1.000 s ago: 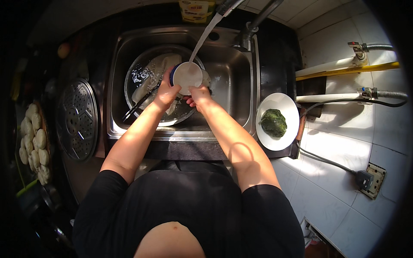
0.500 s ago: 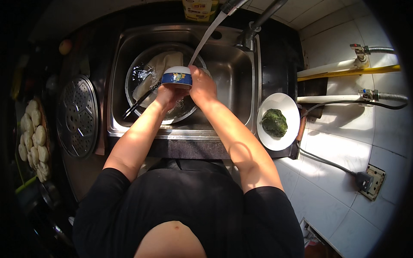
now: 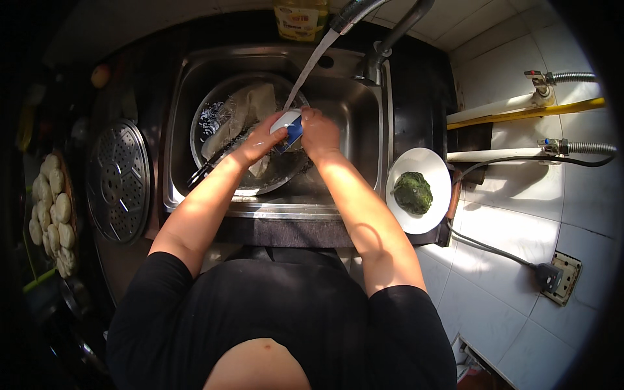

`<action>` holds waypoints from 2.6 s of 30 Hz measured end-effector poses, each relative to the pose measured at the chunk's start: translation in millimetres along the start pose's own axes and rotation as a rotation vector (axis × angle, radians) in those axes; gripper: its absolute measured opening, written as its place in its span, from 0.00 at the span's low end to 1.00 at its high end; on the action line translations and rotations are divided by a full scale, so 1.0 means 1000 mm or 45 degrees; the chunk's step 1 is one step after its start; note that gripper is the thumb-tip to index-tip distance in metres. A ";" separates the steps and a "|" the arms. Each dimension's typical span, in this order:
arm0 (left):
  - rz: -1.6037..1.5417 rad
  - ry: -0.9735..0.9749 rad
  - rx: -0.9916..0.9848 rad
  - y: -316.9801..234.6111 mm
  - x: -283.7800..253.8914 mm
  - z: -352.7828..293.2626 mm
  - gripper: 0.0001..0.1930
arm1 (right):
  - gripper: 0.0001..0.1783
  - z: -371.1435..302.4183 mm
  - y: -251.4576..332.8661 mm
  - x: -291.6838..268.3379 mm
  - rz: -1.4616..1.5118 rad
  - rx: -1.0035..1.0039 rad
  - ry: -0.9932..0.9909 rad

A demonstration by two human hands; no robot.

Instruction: The person prepares a steaming setup by placing a steamer insert into a pot and covering it with a lid. They then unwrap a piece of meat from a plastic bag and place it into the steamer. Finally, they transfer a bowl of green leafy vegetables to a plate and rinse it under running water.

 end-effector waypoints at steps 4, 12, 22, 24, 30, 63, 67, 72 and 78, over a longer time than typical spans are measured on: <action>-0.991 -0.107 -0.597 0.042 -0.002 -0.001 0.23 | 0.16 0.004 0.013 -0.006 0.272 -0.118 -0.098; -1.486 -0.398 -0.550 0.064 -0.020 0.021 0.15 | 0.20 0.001 -0.001 0.035 1.266 0.211 0.309; -0.886 -0.599 -0.187 0.028 -0.011 0.001 0.15 | 0.24 -0.019 0.020 0.036 1.953 1.309 0.493; -0.884 0.005 -0.104 0.016 0.016 -0.005 0.15 | 0.26 -0.014 0.003 0.055 2.248 1.339 0.423; 0.832 0.317 0.416 -0.015 0.033 -0.008 0.31 | 0.30 -0.010 0.027 0.026 2.786 1.119 0.624; -0.553 -0.675 -0.180 0.023 -0.043 -0.045 0.24 | 0.21 -0.047 0.017 0.033 1.639 0.598 0.357; -0.159 -0.925 0.113 0.025 -0.072 -0.048 0.24 | 0.21 -0.074 0.014 0.039 1.616 0.625 0.460; -0.533 -1.027 0.690 -0.003 -0.124 -0.045 0.21 | 0.21 -0.102 -0.004 0.027 1.566 0.709 0.442; -1.187 -1.141 0.299 -0.030 -0.224 -0.036 0.19 | 0.28 -0.156 -0.043 -0.005 2.232 1.316 0.075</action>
Point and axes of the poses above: each hand's wrist, its own z-axis towards the middle knuckle, its own x-axis out of the palm, y = z × x, the point moved 5 cm from there along z, towards the middle knuckle, and after that the axes turned 9 degrees about -z, right-handed, at the moved point
